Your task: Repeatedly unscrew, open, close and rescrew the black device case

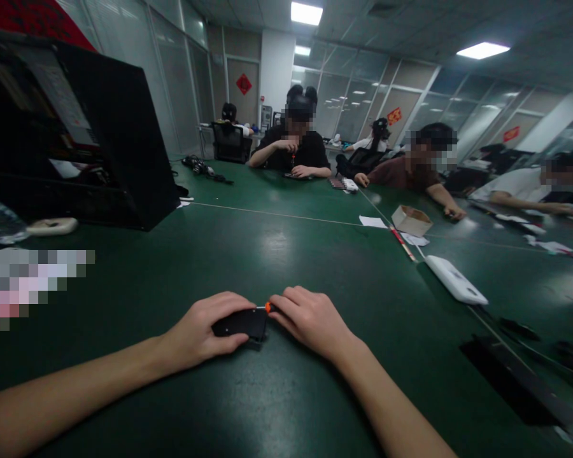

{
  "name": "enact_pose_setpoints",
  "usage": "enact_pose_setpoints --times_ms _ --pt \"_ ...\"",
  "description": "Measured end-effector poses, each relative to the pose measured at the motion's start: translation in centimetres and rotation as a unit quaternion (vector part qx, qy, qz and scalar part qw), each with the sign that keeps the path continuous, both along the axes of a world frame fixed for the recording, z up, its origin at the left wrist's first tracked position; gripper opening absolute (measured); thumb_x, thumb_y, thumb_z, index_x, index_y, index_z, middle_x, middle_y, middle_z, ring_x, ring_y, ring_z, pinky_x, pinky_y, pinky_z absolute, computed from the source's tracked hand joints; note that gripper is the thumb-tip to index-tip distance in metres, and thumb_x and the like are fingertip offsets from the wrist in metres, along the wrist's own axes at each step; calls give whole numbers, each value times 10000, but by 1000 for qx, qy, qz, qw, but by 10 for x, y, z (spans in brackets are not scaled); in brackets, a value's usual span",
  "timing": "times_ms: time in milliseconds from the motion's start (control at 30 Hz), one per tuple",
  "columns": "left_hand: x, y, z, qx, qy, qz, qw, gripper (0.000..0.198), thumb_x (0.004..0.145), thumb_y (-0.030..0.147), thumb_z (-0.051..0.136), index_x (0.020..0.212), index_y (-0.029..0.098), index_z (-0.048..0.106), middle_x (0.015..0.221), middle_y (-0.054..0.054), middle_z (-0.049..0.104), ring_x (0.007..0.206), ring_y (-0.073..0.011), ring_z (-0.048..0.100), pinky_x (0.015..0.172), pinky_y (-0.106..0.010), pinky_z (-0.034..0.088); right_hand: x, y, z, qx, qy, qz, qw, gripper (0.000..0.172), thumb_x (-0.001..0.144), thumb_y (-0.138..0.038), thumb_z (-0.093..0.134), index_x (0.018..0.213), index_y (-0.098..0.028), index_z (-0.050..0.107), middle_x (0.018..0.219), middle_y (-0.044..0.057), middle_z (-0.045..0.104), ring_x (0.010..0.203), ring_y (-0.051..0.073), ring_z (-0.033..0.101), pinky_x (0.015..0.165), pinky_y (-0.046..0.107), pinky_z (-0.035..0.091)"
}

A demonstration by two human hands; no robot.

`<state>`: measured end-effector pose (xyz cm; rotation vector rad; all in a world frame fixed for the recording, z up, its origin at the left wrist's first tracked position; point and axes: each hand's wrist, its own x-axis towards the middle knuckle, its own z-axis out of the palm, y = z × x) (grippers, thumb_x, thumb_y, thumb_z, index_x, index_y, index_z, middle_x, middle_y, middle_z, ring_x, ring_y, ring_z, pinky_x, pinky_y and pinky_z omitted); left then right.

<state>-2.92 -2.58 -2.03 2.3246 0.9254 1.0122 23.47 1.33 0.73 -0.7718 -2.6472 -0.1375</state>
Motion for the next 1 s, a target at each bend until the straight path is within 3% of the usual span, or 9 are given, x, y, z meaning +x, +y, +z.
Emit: enact_pose_setpoints --times_ms 67,300,533,633,700,767,833,933,1000 --pt "0 1 -1 4 -2 -5 1000 374 893 293 729 1235 163 650 1174 -103 721 1064 -244 660 955 -379 515 -3 -2 -3 -25 19 12 999 315 1056 -344 446 1215 -182 665 958 88 720 831 178 658 704 290 516" --pt "1 1 -2 17 12 -3 1000 375 874 297 740 1218 168 660 1145 -96 743 1010 -257 660 927 -409 497 -8 3 -11 -229 63 26 971 312 1052 -333 469 1245 -184 664 1010 69 719 886 162 672 815 283 517" --pt "1 0 6 -74 -65 43 994 298 862 327 743 1116 173 713 1077 -88 745 978 -252 674 876 -364 497 2 8 -9 -226 99 -2 969 231 997 -359 581 1092 -190 707 904 34 695 790 146 634 732 267 477" --pt "0 3 4 -161 -161 80 971 302 878 395 730 1094 185 738 1027 -78 746 945 -249 670 851 -347 490 6 11 -9 -222 104 -20 969 214 984 -356 601 1059 -187 709 871 29 679 747 144 612 686 266 460" --pt "1 7 2 -225 -253 82 937 387 887 508 703 1054 162 747 926 -75 734 873 -235 657 808 -325 492 6 13 -10 -219 110 -31 969 209 987 -348 596 1059 -185 706 882 34 680 754 148 614 695 273 467" --pt "2 12 0 -285 -359 76 885 505 886 619 658 988 131 739 802 -61 693 783 -208 628 750 -296 492 5 13 -11 -214 120 -43 969 199 992 -325 587 1077 -184 698 924 46 683 803 158 629 744 288 486" --pt "2 18 1 -353 -463 73 810 546 921 652 592 962 122 717 723 -35 640 720 -178 599 698 -265 488 2 12 -13 -209 130 -52 968 194 991 -295 584 1112 -183 685 979 60 682 874 171 643 806 306 502" --pt "1 25 4 -451 -572 64 682 489 1028 564 454 1005 133 683 662 6 565 622 -136 561 623 -227 473 -4 5 -16 -208 145 -58 966 198 985 -263 584 1152 -192 664 1062 73 672 967 180 647 874 318 514" --pt "-2 27 6 -482 -603 56 633 496 1074 500 361 1025 121 677 650 14 538 569 -117 533 596 -219 471 -7 -1 -18 -208 159 -56 964 193 980 -255 588 1150 -200 662 1102 78 660 1005 183 643 895 323 520"
